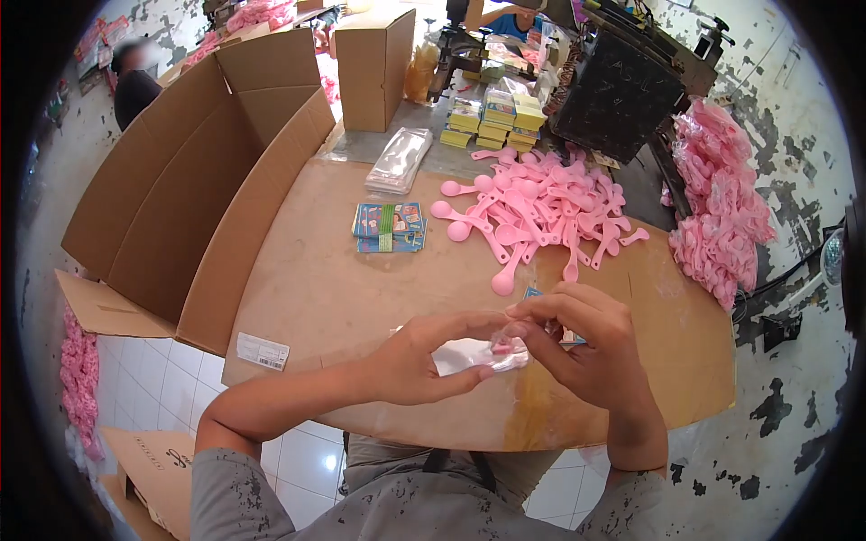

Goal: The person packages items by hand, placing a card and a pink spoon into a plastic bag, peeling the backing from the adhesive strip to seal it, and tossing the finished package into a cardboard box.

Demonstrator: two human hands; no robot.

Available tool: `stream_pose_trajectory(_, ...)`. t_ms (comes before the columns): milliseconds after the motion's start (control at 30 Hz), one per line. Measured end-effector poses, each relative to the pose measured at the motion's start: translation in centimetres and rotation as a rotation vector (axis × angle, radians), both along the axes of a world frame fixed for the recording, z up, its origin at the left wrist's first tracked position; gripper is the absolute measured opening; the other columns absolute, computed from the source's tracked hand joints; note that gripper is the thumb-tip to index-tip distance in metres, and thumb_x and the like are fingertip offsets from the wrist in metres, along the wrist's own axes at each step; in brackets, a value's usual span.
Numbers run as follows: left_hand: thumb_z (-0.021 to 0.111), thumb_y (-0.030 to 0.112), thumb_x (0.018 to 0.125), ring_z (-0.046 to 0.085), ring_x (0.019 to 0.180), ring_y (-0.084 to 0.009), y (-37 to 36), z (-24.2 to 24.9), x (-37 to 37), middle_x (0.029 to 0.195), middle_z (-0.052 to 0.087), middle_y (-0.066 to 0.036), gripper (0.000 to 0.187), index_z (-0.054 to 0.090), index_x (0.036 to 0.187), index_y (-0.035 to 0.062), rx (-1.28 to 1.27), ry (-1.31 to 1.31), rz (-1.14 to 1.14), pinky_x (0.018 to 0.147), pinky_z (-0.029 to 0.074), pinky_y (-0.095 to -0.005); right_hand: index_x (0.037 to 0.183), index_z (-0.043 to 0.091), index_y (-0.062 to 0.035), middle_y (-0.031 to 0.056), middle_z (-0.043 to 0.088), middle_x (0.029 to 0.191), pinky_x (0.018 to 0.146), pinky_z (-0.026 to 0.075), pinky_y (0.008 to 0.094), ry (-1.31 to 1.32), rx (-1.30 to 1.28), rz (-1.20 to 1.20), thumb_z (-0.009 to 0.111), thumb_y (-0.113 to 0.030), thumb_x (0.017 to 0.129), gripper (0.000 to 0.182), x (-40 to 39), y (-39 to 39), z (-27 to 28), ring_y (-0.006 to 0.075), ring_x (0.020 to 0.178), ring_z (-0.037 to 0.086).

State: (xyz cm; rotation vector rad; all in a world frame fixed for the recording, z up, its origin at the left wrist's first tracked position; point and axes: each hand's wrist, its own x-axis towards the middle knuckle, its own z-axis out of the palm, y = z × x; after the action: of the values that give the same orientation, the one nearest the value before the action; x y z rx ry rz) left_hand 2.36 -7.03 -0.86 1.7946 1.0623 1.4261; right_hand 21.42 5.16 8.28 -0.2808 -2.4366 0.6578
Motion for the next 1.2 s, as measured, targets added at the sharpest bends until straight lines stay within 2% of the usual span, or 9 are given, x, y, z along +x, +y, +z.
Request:
stream_pose_trajectory(133, 0.069, 0.003, 0.098, 0.073, 0.114, -0.0248, 0.1, -0.6, -0.1, 0.125, 0.072, -0.016, 0.049, 0.053, 0.145, 0.0010, -0.019, 0.037, 0.046, 0.097, 0.058, -0.0357, 0.105, 0.073, -0.0019, 0.0071, 0.070, 0.081, 0.056, 0.049, 0.0300, 0.028, -0.147, 0.019, 0.080, -0.009, 0.089, 0.019, -0.4, -0.1, -1.1, 0.0174, 0.060, 0.062)
stream_pose_trajectory(233, 0.069, 0.004, 0.100, 0.075, 0.107, -0.0219, 0.0, -1.1, -0.1, 0.120, 0.074, -0.015, 0.048, 0.052, 0.145, 0.0004, -0.107, -0.040, 0.053, 0.092, 0.060, -0.0330, 0.108, 0.072, -0.0026, 0.0072, 0.071, 0.091, 0.062, 0.051, 0.0324, 0.004, -0.188, -0.050, 0.079, -0.007, 0.088, 0.022, -0.4, -0.3, -1.2, 0.0198, 0.075, 0.067)
stream_pose_trajectory(333, 0.067, 0.003, 0.100, 0.077, 0.099, -0.0190, -0.2, -0.5, 0.3, 0.110, 0.077, -0.014, 0.048, 0.051, 0.145, -0.0007, -0.184, -0.171, 0.083, 0.085, 0.060, -0.0309, 0.107, 0.073, -0.0061, 0.0074, 0.070, 0.104, 0.078, 0.051, 0.0352, 0.201, 0.281, -0.054, 0.080, -0.005, 0.083, 0.025, -1.1, 0.6, -2.6, 0.0225, 0.094, 0.068)
stream_pose_trajectory(433, 0.067, 0.002, 0.099, 0.078, 0.089, -0.0168, -0.4, -0.5, 0.1, 0.098, 0.079, -0.014, 0.050, 0.049, 0.146, -0.0022, -0.181, -0.086, 0.120, 0.077, 0.061, -0.0299, 0.104, 0.072, -0.0072, 0.0071, 0.067, 0.112, 0.089, 0.047, 0.0377, 0.084, 0.579, -0.048, 0.079, -0.008, 0.079, 0.026, -1.7, -0.2, -2.5, 0.0244, 0.106, 0.065)
stream_pose_trajectory(633, 0.070, 0.006, 0.097, 0.074, 0.069, -0.0150, -0.3, -1.5, 0.1, 0.091, 0.080, -0.013, 0.057, 0.047, 0.149, -0.0017, -0.125, 0.188, 0.188, 0.061, 0.058, -0.0290, 0.099, 0.067, -0.0041, 0.0065, 0.065, 0.105, 0.088, 0.046, 0.0389, -0.025, 0.775, -0.067, 0.075, -0.014, 0.080, 0.022, -2.4, 0.1, -4.2, 0.0241, 0.104, 0.064)
stream_pose_trajectory(833, 0.069, 0.014, 0.101, 0.072, 0.077, -0.0100, 0.1, -0.8, -0.1, 0.097, 0.081, -0.008, 0.059, 0.044, 0.153, -0.0001, -0.199, 0.238, 0.103, 0.066, 0.056, -0.0282, 0.092, 0.059, -0.0057, 0.0069, 0.059, 0.094, 0.083, 0.047, 0.0376, 0.069, 0.336, -0.181, 0.065, -0.006, 0.091, 0.006, -1.4, 3.7, -3.4, 0.0211, 0.094, 0.062)
stream_pose_trajectory(933, 0.065, 0.014, 0.104, 0.071, 0.096, -0.0081, 0.2, -0.1, -0.2, 0.107, 0.080, -0.010, 0.055, 0.044, 0.153, 0.0013, -0.401, -0.090, 0.014, 0.083, 0.056, -0.0285, 0.097, 0.059, -0.0055, 0.0052, 0.059, 0.086, 0.068, 0.050, 0.0322, -0.021, -0.611, -0.059, 0.060, -0.007, 0.099, 0.003, 3.6, 5.6, -1.8, 0.0147, 0.077, 0.061)
stream_pose_trajectory(1067, 0.060, 0.011, 0.107, 0.067, 0.113, -0.0101, 1.0, -0.9, -1.4, 0.119, 0.077, -0.014, 0.048, 0.045, 0.153, 0.0029, -0.508, -0.335, -0.083, 0.099, 0.052, -0.0292, 0.104, 0.058, -0.0024, 0.0028, 0.056, 0.072, 0.044, 0.045, 0.0277, 0.296, -1.010, 0.098, 0.063, -0.011, 0.101, 0.010, 17.8, 13.6, -3.8, 0.0108, 0.047, 0.050)
stream_pose_trajectory(1200, 0.059, 0.010, 0.108, 0.067, 0.114, -0.0115, 1.1, -1.2, -1.2, 0.120, 0.077, -0.014, 0.045, 0.047, 0.150, 0.0026, -0.526, -0.351, -0.094, 0.100, 0.051, -0.0290, 0.123, 0.060, -0.0012, 0.0137, 0.068, 0.094, 0.072, 0.055, 0.0339, 0.176, -0.603, -0.599, 0.062, -0.006, 0.099, 0.025, 24.8, 18.4, -6.0, 0.0221, 0.081, 0.068)
